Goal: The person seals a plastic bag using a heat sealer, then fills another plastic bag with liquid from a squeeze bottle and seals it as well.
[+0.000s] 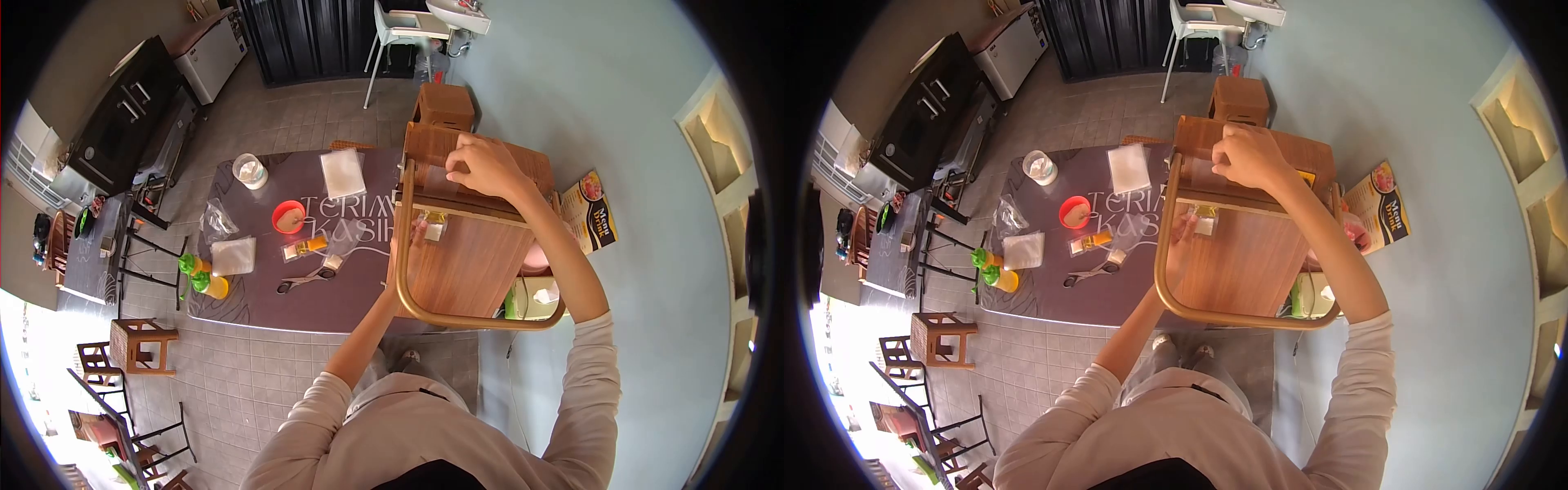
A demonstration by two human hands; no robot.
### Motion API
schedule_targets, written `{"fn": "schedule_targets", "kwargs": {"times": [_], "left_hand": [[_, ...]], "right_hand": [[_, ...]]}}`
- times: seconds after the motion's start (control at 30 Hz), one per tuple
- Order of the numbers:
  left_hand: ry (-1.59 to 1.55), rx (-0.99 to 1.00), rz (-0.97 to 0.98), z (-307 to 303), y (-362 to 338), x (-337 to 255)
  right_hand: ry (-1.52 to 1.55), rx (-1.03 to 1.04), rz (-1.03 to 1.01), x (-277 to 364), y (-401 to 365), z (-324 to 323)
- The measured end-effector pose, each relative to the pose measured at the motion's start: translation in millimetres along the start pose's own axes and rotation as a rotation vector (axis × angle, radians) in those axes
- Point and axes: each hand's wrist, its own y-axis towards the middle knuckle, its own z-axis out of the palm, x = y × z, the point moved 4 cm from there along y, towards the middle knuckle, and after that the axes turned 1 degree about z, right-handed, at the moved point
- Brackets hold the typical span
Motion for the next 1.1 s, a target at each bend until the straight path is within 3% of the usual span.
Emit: {"fn": "schedule_targets", "kwargs": {"times": [0.07, 0.13, 0.2, 0.27, 0.33, 0.4, 0.53, 1.1], "left_hand": [[-0.001, 0.000, 0.003, 2, 0, 0], [-0.005, 0.002, 0.004, 0, -2, 0], [-0.010, 0.010, 0.001, 1, 3, 0], [-0.019, 0.019, 0.004, 0, 4, 0], [-0.023, 0.026, 0.010, 0, 5, -1], [-0.026, 0.029, 0.013, 1, 3, 0], [-0.027, 0.045, 0.009, 3, 2, 1], [-0.034, 0.021, 0.027, 8, 5, 0]], "right_hand": [[-0.079, -0.243, -0.065, 7, -18, -10], [-0.040, -0.189, -0.048, 25, -48, -25], [0.189, 0.050, 0.022, 48, -88, -37], [0.165, -0.035, -0.127, 60, -130, -16], [0.332, 0.067, -0.067, 79, -159, -1], [0.355, 0.040, -0.042, 91, -178, 23], [0.262, -0.071, 0.065, 93, -185, 39], [0.165, -0.018, 0.103, 92, -183, 44]]}}
